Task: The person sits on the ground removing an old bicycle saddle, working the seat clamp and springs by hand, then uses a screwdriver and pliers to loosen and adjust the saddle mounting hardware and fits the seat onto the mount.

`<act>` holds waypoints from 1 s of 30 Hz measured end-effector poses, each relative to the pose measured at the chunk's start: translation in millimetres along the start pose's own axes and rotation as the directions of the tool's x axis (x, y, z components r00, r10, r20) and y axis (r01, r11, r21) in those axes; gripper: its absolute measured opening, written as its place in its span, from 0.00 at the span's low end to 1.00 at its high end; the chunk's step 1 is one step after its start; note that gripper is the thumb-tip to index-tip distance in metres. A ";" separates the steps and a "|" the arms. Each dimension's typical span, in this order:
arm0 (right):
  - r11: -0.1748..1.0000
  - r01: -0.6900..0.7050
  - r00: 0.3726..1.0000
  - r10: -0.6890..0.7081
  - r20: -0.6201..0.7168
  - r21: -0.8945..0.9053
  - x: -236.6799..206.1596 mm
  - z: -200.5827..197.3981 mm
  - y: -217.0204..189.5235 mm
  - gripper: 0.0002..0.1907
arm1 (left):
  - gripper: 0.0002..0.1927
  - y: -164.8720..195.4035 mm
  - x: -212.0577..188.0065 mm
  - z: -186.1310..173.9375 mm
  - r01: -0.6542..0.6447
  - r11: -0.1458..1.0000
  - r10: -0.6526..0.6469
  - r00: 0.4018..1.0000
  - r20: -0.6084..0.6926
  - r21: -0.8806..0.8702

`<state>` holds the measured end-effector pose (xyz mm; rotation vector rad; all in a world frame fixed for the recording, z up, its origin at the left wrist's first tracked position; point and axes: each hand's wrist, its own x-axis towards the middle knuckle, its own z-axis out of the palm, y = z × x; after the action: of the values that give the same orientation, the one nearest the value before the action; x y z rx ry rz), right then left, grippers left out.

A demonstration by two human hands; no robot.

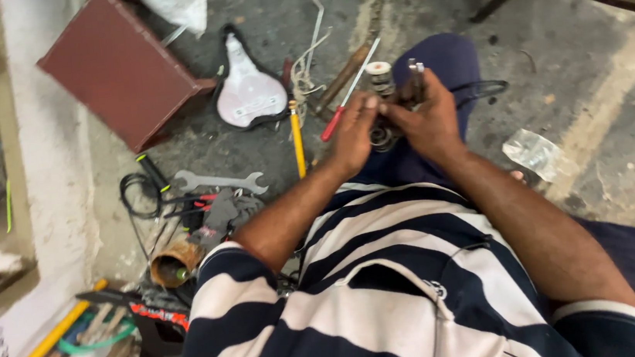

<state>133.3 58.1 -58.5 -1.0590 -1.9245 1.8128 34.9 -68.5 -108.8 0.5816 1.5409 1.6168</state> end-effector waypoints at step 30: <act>0.658 -0.435 0.896 0.385 0.221 0.615 -0.7 -21.2 4.8 0.09 | 0.20 26.0 58.9 -21.1 -0.207 0.947 0.223 0.974 -0.037 0.247</act>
<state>149.2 72.9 -59.3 -1.2222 -0.9252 2.5220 -21.2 -32.1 -98.4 0.8642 1.7885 1.6313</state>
